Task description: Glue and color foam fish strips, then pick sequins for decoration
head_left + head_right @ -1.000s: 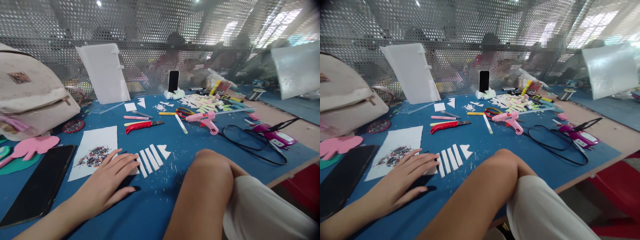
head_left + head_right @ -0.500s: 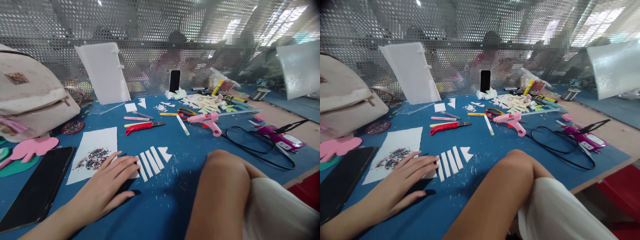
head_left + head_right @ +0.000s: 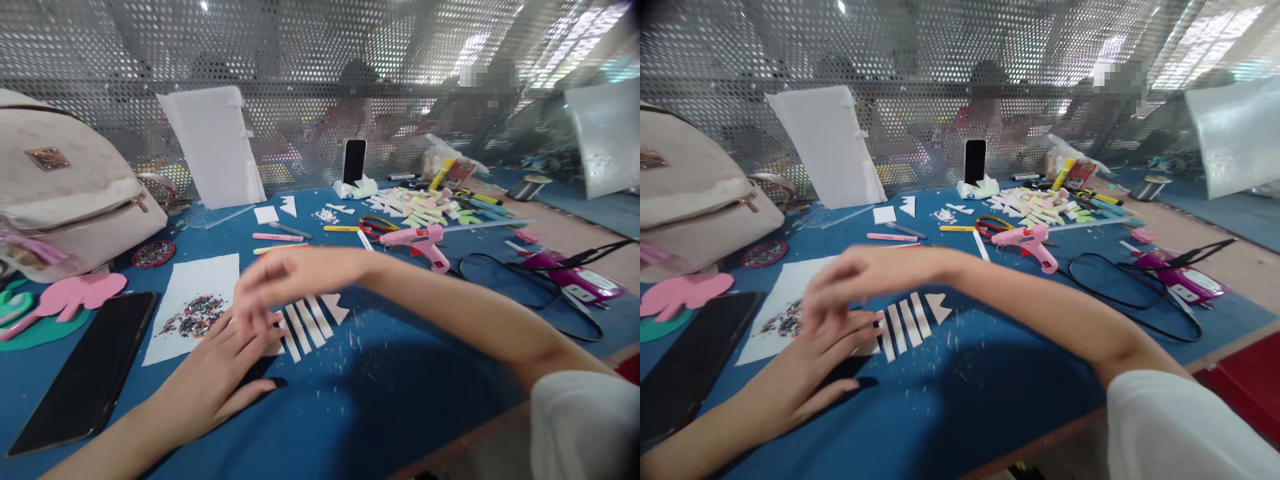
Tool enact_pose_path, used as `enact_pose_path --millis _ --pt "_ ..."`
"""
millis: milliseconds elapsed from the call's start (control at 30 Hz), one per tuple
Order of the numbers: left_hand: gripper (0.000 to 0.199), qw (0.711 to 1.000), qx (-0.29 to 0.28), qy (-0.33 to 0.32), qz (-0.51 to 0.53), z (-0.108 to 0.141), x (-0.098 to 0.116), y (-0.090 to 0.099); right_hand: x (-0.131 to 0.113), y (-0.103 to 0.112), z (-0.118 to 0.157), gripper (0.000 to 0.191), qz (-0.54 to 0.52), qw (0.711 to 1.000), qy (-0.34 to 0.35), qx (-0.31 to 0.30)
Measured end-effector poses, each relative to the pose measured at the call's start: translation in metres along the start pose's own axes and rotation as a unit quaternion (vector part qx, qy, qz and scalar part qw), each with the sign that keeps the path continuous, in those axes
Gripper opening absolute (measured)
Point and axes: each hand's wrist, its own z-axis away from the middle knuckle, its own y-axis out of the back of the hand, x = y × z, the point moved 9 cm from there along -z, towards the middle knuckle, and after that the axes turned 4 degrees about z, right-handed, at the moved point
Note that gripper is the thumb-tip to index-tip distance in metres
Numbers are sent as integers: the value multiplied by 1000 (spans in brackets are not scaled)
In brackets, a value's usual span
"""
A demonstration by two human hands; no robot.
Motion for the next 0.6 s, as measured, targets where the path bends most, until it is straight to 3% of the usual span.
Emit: enact_pose_path --millis 133,267,433,600 --pt "46 998 -53 -10 -17 -2 0 -3 64 55 -26 22 122 981 -90 118" --pt "48 997 -69 -17 -32 -2 -1 -4 99 59 -40 20 193 961 -130 153" --pt "44 996 -72 -17 -41 -2 3 -5 107 44 -47 22 231 950 -124 169" --pt "43 998 -36 -10 -50 -3 5 0 83 69 -34 17 227 945 -107 209"
